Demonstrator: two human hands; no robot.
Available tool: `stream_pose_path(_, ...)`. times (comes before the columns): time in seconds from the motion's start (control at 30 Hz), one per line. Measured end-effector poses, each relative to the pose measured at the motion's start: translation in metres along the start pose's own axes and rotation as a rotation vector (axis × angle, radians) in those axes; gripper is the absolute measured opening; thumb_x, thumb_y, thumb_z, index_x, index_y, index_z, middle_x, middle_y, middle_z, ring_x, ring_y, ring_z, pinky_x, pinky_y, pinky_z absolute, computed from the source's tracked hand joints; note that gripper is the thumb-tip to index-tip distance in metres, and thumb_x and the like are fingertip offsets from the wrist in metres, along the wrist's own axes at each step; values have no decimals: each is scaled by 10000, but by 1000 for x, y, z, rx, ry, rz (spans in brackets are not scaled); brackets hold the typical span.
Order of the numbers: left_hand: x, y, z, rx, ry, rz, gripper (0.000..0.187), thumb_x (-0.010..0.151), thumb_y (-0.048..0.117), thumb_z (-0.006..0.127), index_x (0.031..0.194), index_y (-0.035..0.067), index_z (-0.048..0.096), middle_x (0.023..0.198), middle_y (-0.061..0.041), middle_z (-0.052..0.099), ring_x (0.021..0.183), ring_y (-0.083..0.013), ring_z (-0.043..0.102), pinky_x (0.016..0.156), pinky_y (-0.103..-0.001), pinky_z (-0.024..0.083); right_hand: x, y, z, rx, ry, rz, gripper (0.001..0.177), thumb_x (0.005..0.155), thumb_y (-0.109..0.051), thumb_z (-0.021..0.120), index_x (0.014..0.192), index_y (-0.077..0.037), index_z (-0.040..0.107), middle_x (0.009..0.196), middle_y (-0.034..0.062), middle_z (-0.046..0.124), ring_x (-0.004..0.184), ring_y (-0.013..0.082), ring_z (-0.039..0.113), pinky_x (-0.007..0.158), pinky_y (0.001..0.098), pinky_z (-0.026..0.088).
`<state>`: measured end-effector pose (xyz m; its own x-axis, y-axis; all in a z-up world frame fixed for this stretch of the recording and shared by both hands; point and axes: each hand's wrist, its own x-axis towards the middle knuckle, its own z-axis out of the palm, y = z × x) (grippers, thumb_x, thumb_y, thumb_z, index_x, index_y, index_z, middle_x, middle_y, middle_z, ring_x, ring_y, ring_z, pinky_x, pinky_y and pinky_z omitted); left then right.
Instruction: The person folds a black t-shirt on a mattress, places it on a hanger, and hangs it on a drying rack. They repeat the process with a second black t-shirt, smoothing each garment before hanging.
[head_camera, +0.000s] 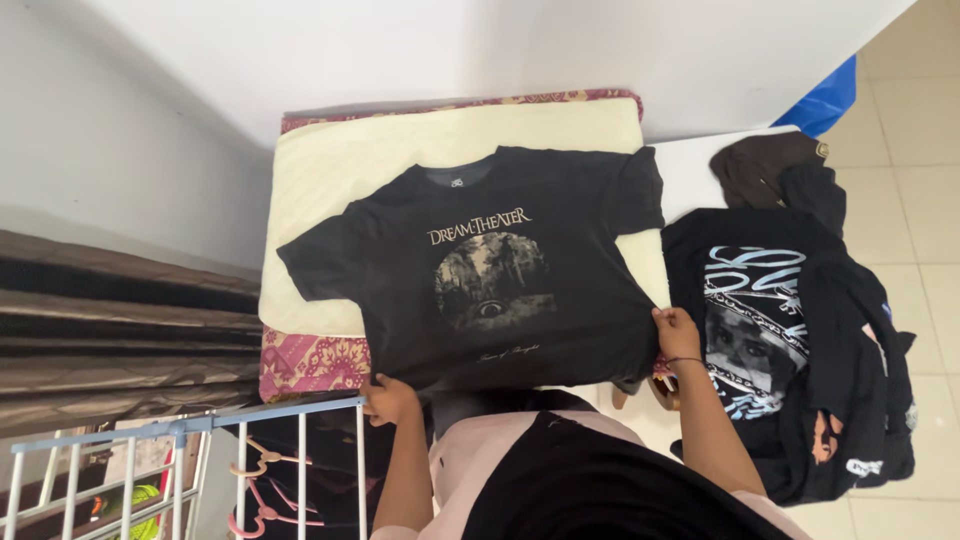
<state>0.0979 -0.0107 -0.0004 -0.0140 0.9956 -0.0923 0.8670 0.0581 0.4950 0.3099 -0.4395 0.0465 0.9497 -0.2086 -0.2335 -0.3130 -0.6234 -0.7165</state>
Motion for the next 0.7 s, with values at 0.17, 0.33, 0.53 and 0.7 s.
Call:
stream_pose_path(0.17,9,-6,-5,-139,-75,208,409,990,271,618,1313,21,628,1329,-195,622,1247,-397,538,1071,-558,401,1,6,-6,435,-180,273,336,932,-347,740,1013,-27,681,785,54,658,574,146,573,516,316,468)
stream_pose_path(0.33,21,-10,-2,-103,-85,285,321,985,257,655,1158,-13,656,1221,-194,619,1211,-393,507,999,-515,399,-16,23,-7,43,-305,174,419,800,-316,868,1029,-14,689,799,67,700,622,170,621,586,341,510)
stream_pose_path(0.53,37,-4,6,-198,-49,185,208,993,155,626,1147,33,694,1152,-150,670,1115,-349,520,968,-490,441,-54,54,-14,-105,-205,-15,378,786,-243,836,1055,-22,688,835,139,738,783,293,714,744,408,570)
stream_pose_path(0.7,48,0,13,-61,-38,158,163,962,131,687,1000,-27,692,1055,-197,684,1042,-372,556,917,-482,436,-53,64,-22,-154,-44,-307,366,845,-174,759,1163,-42,636,1030,210,686,918,383,678,800,436,541)
